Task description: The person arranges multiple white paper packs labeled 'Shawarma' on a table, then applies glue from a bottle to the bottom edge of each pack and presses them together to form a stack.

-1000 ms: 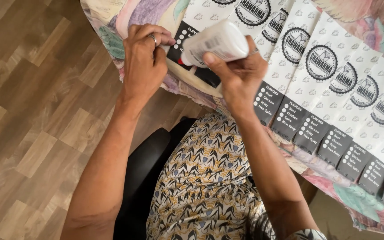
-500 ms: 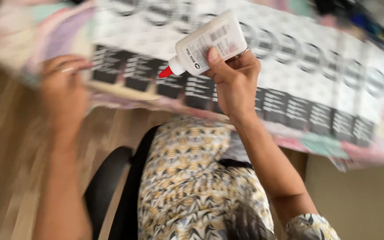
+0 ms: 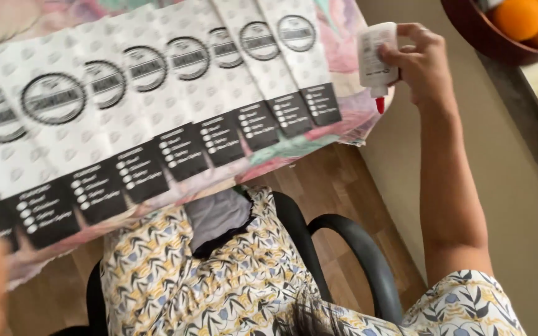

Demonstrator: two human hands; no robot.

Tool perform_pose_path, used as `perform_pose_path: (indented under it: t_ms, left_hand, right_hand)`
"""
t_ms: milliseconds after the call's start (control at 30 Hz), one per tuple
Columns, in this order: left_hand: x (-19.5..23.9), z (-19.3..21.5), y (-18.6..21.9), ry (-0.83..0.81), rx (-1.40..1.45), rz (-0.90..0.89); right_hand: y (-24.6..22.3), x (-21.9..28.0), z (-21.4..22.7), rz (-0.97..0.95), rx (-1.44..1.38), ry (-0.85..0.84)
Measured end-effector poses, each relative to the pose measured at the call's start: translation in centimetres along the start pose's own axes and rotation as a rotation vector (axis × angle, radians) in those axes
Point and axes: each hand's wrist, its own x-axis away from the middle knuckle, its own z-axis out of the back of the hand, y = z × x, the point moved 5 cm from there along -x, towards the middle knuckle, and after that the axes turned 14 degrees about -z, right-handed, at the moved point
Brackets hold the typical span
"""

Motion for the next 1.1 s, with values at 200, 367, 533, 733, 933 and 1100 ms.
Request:
perform_pose_path:
  t_ms: [200, 367, 533, 733, 933, 1100]
  left_hand:
    - [-10.1, -14.8, 10.0, -0.037, 0.117, -0.29]
    - [-12.9, -24.1, 16.0, -0.087, 0.225, -0.385]
    - [-12.4, -28.5, 16.5, -0.058, 0.204, -0.333]
    - [-11.8, -29.9, 16.5, -0.122, 0.222, -0.245]
    - [-10.6, -31.2, 16.3, -0.101, 0.223, -0.253]
    - [-10.8, -30.9, 16.4, -0.079, 0.217, -0.27]
  right_hand:
    - [3.6, -4.4, -1.7, 0.168, 0.293, 0.165]
    - [-0.1, 3.2, -2.3, 0.776, 0.402, 0.283]
    - [1.2, 9.0, -5.0, 0.847, 0.166, -0.041]
    - [2.0, 9.6, -5.9, 0.925, 0.118, -0.136]
    - [2.9, 9.4, -5.6, 0.943, 0.071, -0.095]
    - [3.2, 9.4, -5.7, 0.966, 0.042, -0.059]
